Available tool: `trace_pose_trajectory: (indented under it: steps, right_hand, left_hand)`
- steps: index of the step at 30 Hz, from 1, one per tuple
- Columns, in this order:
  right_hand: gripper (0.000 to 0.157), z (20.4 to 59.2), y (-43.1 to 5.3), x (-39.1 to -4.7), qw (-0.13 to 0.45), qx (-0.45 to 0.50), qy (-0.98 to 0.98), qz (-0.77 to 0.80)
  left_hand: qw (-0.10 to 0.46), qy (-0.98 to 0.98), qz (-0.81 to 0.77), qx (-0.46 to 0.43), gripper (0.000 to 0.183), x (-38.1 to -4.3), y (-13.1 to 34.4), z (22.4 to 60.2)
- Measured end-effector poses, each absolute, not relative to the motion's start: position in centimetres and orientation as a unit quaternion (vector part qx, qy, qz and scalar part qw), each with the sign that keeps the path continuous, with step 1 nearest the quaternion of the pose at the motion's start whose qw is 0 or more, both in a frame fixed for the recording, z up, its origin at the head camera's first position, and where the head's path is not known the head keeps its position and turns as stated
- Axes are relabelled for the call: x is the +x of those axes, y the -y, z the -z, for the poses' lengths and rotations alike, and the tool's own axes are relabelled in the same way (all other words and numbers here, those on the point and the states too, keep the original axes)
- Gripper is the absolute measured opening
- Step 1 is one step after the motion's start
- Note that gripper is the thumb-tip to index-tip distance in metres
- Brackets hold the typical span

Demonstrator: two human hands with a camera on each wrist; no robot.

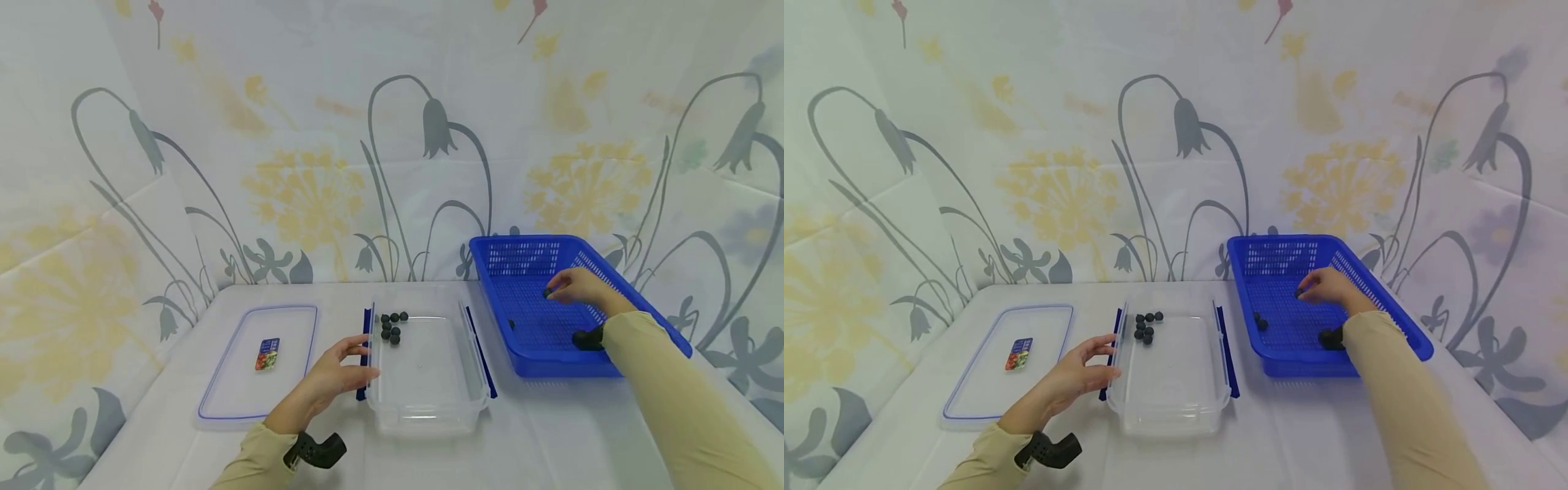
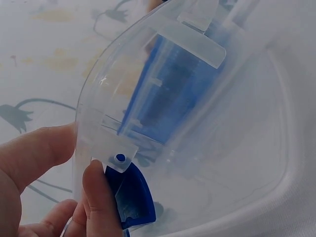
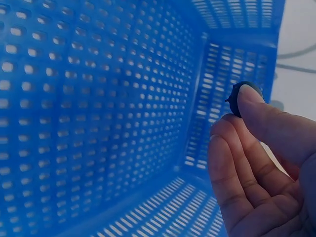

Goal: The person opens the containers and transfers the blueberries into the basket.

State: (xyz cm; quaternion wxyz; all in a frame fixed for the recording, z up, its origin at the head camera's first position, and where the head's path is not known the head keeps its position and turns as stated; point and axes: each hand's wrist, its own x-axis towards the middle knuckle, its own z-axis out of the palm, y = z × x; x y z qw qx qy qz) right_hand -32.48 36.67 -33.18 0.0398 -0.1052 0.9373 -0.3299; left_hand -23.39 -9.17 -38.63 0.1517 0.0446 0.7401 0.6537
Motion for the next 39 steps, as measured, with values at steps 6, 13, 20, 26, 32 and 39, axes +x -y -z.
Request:
trace_pose_trajectory:
  steps: [6,13,20,26,32,39]
  right_hand:
    - [0.028,34.1,-36.3,-32.7,0.049,-0.106,-0.935,0.334]
    - [0.025,34.1,-36.0,-32.8,0.049,-0.103,-0.935,0.336]
    - [0.027,33.3,-36.3,-32.3,0.045,-0.110,-0.935,0.335]
    - [0.027,32.2,-36.6,-32.3,0.027,-0.112,-0.942,0.315]
    - [0.028,30.9,-35.5,-32.7,0.014,-0.122,-0.939,0.320]
    - [0.028,29.7,-32.9,-33.3,0.002,-0.151,-0.937,0.314]
  left_hand:
    - [0.150,-0.742,-0.652,0.045,0.073,-23.3,9.2,38.7]
    - [0.143,-0.743,-0.652,0.040,0.071,-23.2,9.2,38.6]
    - [0.148,-0.740,-0.654,0.047,0.072,-23.5,9.3,38.9]
    - [0.151,-0.739,-0.655,0.047,0.072,-23.5,9.3,39.0]
    - [0.148,-0.738,-0.656,0.053,0.072,-23.4,9.2,39.0]
    - [0.145,-0.740,-0.655,0.048,0.073,-23.5,9.2,39.0]
